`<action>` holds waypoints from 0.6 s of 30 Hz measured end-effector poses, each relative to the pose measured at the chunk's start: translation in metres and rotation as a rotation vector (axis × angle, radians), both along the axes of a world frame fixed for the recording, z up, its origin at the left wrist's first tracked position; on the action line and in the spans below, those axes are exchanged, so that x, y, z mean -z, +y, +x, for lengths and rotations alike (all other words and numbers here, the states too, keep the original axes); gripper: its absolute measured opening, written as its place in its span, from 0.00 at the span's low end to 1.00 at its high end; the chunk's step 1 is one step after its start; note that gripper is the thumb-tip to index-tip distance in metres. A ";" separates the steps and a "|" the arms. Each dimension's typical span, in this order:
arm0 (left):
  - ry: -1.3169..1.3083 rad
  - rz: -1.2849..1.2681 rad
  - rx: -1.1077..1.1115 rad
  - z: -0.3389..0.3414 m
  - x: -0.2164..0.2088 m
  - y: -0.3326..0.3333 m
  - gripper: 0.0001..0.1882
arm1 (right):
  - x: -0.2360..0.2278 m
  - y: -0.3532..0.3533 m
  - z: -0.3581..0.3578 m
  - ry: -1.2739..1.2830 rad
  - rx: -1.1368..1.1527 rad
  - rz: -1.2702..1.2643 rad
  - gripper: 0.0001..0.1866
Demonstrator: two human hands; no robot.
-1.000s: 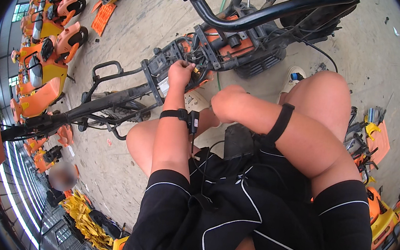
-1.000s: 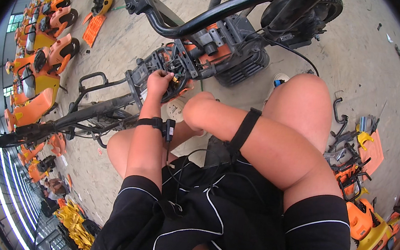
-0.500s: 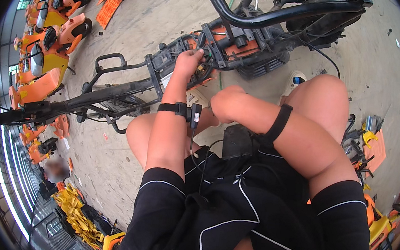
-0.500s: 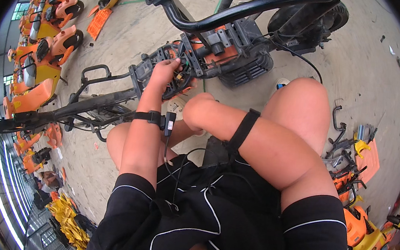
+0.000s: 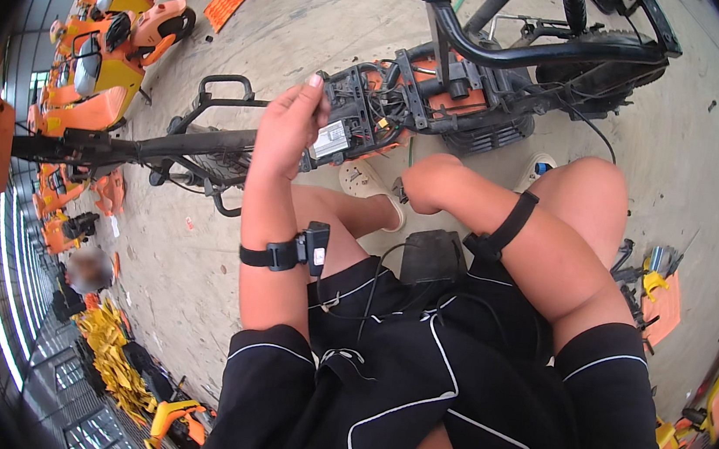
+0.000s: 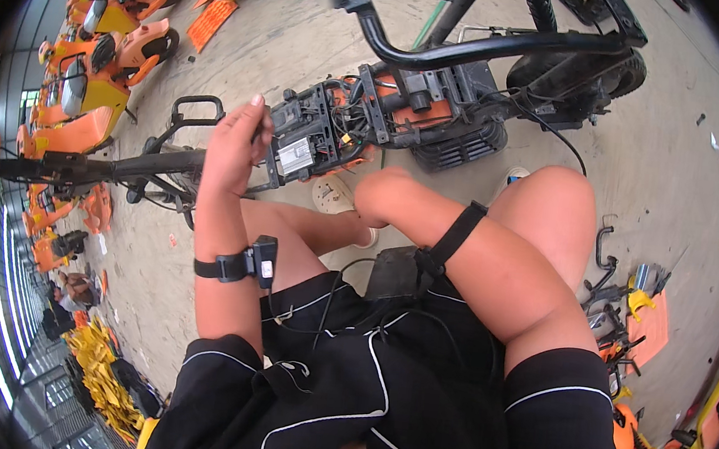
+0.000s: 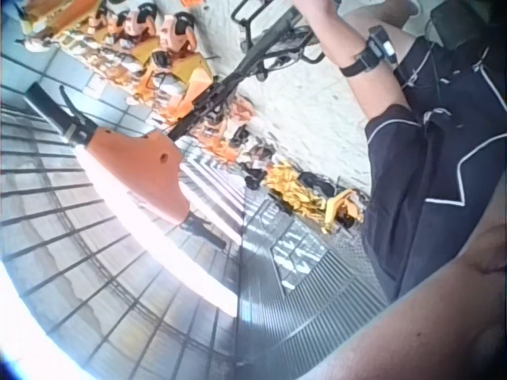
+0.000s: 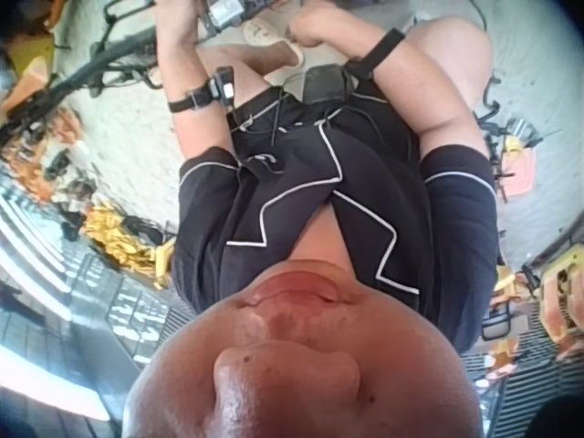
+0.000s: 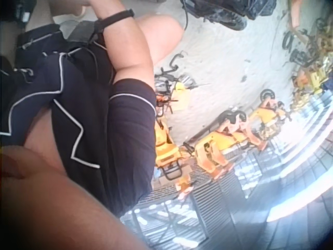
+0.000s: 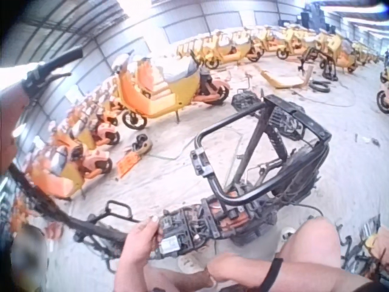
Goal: The person manipulates wires and connectors on a scooter frame by hand, uses an adjustable wrench to loosen a bolt, and then picks up an electric screwdriver while sitting on the floor.
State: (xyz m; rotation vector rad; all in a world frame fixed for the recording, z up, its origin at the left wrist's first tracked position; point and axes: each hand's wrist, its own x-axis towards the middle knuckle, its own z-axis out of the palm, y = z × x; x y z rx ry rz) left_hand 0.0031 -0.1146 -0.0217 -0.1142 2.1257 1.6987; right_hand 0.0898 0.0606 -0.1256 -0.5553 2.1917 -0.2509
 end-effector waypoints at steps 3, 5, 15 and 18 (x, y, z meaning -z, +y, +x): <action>0.005 -0.117 -0.052 0.009 0.041 -0.020 0.26 | -0.004 0.004 -0.004 -0.011 -0.030 0.037 0.17; 0.105 -0.510 0.011 0.006 0.054 -0.020 0.24 | -0.004 0.009 -0.004 -0.012 -0.042 0.070 0.17; 0.261 -0.712 0.237 -0.015 0.070 -0.010 0.18 | 0.013 0.019 0.000 0.065 0.089 0.095 0.15; 0.095 -0.586 0.534 -0.007 0.065 0.002 0.20 | 0.023 0.024 -0.002 0.100 0.141 0.074 0.14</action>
